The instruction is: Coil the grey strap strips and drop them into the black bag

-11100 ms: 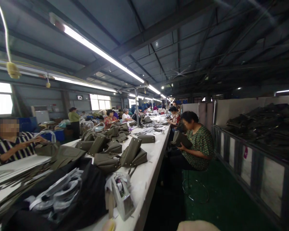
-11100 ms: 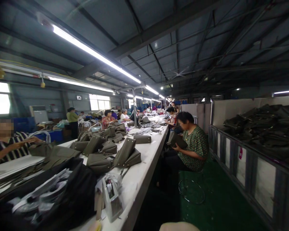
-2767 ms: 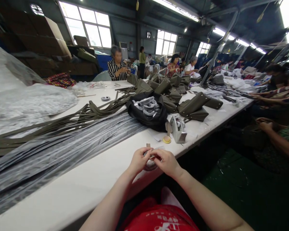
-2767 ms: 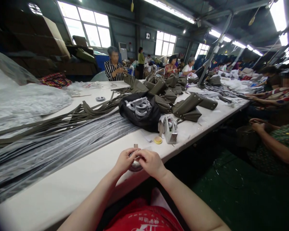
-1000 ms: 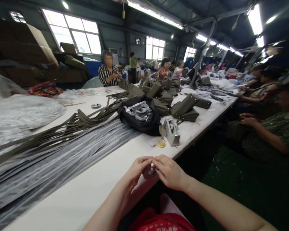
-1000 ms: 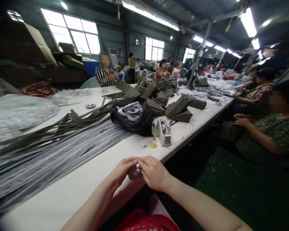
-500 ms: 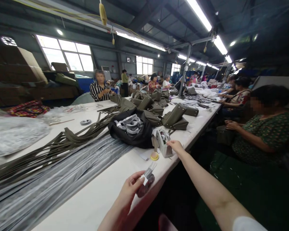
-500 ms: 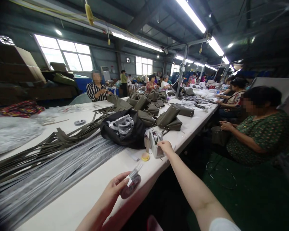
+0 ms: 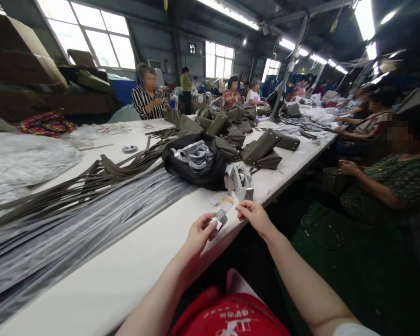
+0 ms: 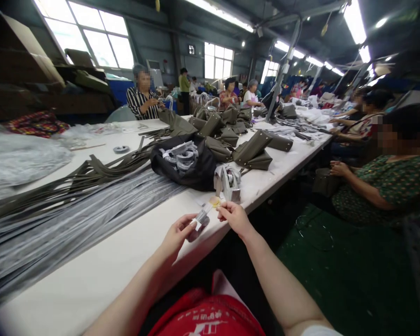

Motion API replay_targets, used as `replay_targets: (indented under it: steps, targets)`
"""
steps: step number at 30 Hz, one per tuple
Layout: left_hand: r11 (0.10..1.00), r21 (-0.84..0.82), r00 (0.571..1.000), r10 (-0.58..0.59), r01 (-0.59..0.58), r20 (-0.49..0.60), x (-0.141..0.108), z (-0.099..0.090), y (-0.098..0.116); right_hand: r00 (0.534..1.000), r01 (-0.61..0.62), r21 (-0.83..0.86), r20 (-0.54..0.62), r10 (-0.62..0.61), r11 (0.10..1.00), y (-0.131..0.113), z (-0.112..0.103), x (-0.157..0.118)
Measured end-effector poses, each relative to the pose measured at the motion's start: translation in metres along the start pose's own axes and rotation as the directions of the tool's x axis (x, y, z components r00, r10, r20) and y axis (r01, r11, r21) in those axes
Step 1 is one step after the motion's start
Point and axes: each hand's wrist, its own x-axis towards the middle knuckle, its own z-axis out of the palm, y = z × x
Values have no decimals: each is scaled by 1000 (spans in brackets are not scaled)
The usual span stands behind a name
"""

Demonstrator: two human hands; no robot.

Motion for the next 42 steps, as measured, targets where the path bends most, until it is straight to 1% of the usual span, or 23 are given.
replay_targets:
  steps: [1,3,4,5,9,12,15,18,20,22,24,27,30,32,36,39,42]
  targets:
    - [1000,-1,1000,12,-12,-1,1,1,-1,997,7,49,76,-11,999,-8,10,-9]
    - [1000,1,1000,30,-30,-8,2,2,-3,974,-2,152,223,-32,988,-19,27,-25]
    - [999,2,999,36,-36,-14,3,2,-4,961,-15,189,274,-39,982,-21,34,-30]
    - [999,1,999,40,-40,-19,3,1,-5,953,-28,205,301,-36,978,-21,40,-34]
    - [999,14,998,52,-51,-34,2,-2,-4,962,-56,115,272,23,992,-9,53,-36]
    - [998,42,998,40,-38,-46,0,-5,-2,969,-65,24,240,57,998,-2,56,-32]
    - [998,62,997,18,-13,-74,-2,-5,0,972,-74,-32,220,79,997,-2,56,-31]
    - [990,138,991,47,-30,-125,-2,-4,0,962,-112,-47,244,120,993,-3,56,-31]
    - [976,211,980,88,-49,-180,0,-4,-2,943,-137,-19,303,136,990,-4,56,-31]
    - [959,273,964,142,-77,-225,0,-3,-4,924,-146,35,362,123,989,-5,57,-33]
    - [938,323,949,208,-125,-237,-1,-3,-5,918,-143,72,382,105,987,-4,59,-34]
    - [896,399,927,300,-193,-225,-5,-3,-6,931,-127,46,349,104,991,-3,65,-35]
    - [855,471,899,364,-218,-243,-9,-6,-10,942,-85,-5,325,81,996,-1,73,-32]
    - [844,491,883,385,-218,-270,-11,-9,-13,941,-51,-13,333,53,999,0,79,-30]
    - [854,482,866,383,-198,-323,-14,-15,-17,936,-18,-31,350,28,999,7,93,-28]
    - [828,524,852,412,-202,-322,-19,-14,-19,953,5,-103,301,26,995,13,102,-26]
    - [809,546,845,436,-218,-309,-22,-8,-19,969,7,-131,244,25,991,17,106,-19]
